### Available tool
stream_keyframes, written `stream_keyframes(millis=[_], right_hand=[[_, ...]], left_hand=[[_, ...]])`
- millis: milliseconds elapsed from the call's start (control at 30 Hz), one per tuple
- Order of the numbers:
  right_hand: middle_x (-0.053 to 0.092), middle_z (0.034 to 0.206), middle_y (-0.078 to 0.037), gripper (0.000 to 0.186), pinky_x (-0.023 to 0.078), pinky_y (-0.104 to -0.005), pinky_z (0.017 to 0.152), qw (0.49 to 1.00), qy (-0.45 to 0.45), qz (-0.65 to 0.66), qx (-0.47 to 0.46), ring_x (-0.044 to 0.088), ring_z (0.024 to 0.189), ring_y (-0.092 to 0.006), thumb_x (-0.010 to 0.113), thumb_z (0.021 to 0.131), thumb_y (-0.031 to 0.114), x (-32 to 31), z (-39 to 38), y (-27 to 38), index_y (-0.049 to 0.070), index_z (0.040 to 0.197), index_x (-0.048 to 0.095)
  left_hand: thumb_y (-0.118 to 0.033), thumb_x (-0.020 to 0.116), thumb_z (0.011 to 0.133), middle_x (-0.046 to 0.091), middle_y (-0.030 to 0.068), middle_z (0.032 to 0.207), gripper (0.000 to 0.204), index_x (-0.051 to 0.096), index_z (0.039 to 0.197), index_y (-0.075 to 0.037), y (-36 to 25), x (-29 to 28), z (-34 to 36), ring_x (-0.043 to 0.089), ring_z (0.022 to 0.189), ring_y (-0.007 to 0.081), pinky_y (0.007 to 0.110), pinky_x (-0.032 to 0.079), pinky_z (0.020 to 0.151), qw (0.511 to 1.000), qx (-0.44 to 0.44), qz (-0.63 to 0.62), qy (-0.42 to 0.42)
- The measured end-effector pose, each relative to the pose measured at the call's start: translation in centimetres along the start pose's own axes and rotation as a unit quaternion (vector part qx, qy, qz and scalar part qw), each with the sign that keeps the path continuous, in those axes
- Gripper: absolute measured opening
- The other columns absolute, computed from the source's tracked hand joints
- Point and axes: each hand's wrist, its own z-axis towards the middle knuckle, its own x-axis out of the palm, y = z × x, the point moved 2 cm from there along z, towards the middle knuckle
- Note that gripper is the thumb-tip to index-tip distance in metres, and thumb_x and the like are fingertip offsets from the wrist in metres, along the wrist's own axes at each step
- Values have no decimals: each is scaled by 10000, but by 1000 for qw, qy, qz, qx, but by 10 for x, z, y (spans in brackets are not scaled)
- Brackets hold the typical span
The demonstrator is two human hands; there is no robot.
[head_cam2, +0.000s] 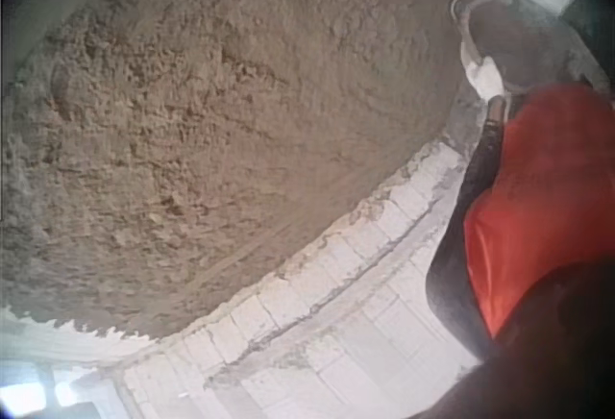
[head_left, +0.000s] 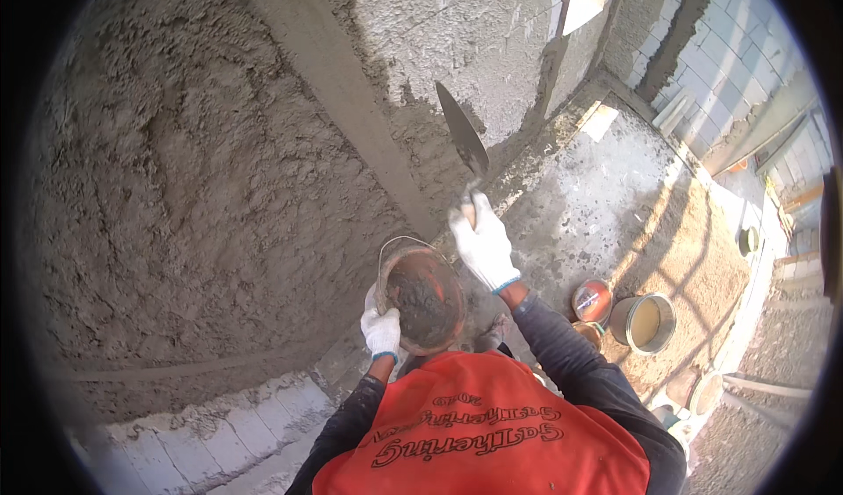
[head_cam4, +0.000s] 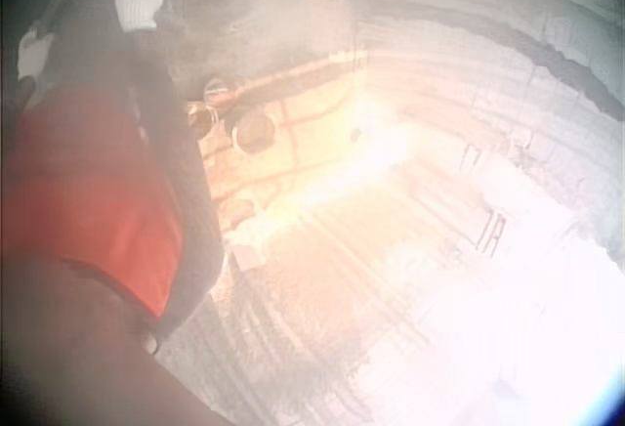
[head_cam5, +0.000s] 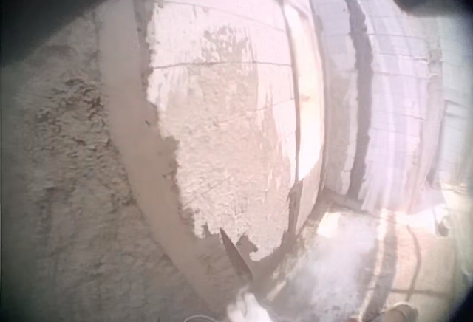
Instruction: The person scoops wet cement from a bucket with a trowel and applies it to a wall, smoothing the surface. They then mix more cement on the floor using a hoe and scoop it into a bucket.
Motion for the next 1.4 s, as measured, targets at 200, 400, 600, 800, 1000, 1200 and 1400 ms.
stream_keyframes(millis=[200,400,600,800,1000,1200,1400], right_hand=[[768,1095,-270,378,584,-579,911,844,360,-389,84,752,1043,-469,601,1040,357,-80,-120,-121,95,1311,637],[762,1020,-216,309,615,-571,765,844,209,-493,-19,785,947,-426,618,1017,257,-70,-82,-159,55,1251,624],[772,1007,-241,297,626,-556,722,857,212,-469,-17,792,852,-422,599,1028,230,-134,-105,-89,24,1241,610],[748,868,-214,393,626,-534,672,881,162,-436,86,783,813,-391,623,1042,354,-174,-76,-129,-3,1190,693],[691,910,-40,495,595,-355,584,840,333,126,409,635,631,-164,564,1132,473,-206,-119,-116,26,1302,695],[614,750,-3,303,483,-306,415,727,344,513,299,572,503,-130,583,1145,404,-132,-158,-114,113,1195,655],[586,726,-9,312,485,-306,421,760,283,504,295,565,505,-123,590,1148,367,-113,-142,-87,88,1284,618]], left_hand=[[-262,682,865,689,277,796,266,725,837,-1,-19,54,2,693,874,502,556,539,775,983,95,155,27],[-149,703,837,707,294,926,245,735,1008,24,-116,97,-30,686,875,509,543,536,754,934,327,32,140],[-92,708,847,723,273,1003,260,733,1071,38,-170,102,-44,695,989,507,514,571,828,902,385,60,185],[-29,717,852,728,247,957,306,760,1153,8,-236,116,-75,715,886,485,497,581,772,839,501,20,214],[-34,755,861,729,233,937,318,754,1171,39,-277,85,-82,728,828,386,431,565,773,815,501,21,290],[46,765,865,752,90,1211,512,692,1370,82,-267,68,-73,687,1084,168,337,553,973,857,354,-77,366],[63,758,914,711,104,1267,547,633,1446,77,-222,75,-65,667,1094,171,322,554,943,907,289,-202,231]])
